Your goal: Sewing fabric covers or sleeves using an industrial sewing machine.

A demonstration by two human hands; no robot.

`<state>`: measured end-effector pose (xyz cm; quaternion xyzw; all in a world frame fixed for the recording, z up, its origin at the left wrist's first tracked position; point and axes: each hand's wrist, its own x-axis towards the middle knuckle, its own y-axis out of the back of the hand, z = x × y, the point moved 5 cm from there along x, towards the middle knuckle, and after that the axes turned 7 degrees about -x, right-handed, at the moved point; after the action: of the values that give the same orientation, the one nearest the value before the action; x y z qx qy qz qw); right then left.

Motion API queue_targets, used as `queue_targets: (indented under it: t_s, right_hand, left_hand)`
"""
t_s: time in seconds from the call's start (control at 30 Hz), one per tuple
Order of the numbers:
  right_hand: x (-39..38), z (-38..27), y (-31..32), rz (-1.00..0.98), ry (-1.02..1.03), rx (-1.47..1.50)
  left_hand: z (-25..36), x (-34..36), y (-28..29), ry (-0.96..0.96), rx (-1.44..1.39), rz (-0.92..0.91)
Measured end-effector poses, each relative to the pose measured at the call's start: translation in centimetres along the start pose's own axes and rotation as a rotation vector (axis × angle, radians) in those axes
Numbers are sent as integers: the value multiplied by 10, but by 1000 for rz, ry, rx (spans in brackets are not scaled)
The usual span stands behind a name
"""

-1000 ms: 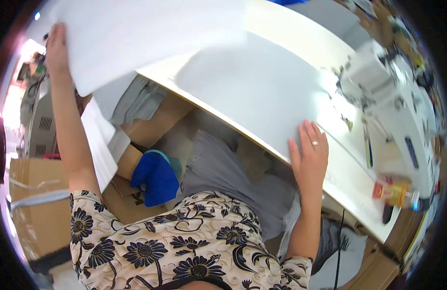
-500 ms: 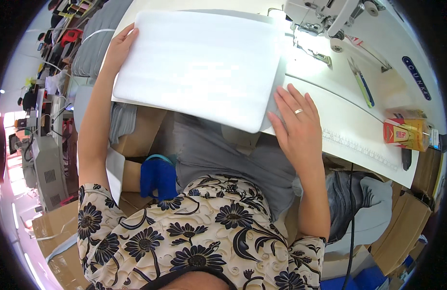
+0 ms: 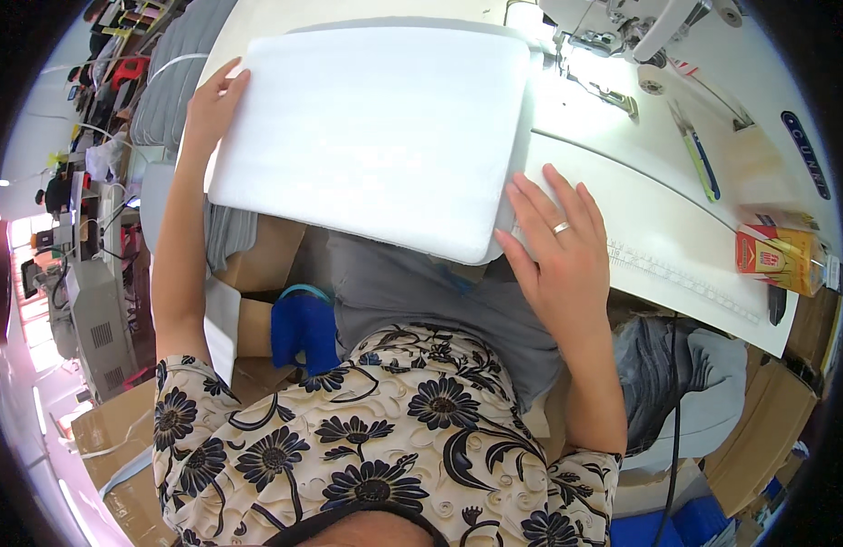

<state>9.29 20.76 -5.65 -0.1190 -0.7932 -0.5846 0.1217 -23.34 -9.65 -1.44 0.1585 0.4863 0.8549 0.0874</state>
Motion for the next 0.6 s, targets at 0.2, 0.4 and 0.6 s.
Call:
queue_targets:
  t_s: [0.2, 0.4, 0.6]
  right_hand:
    - [-4, 9, -4, 33, -6, -19]
    - [6, 2, 2, 41, 20, -43]
    - [5, 1, 0, 52, 18, -48]
  left_hand:
    - [137, -72, -58, -730, -37, -118]
    - [175, -100, -104, -784, 113, -243]
    - [185, -89, -98, -590, 92, -546]
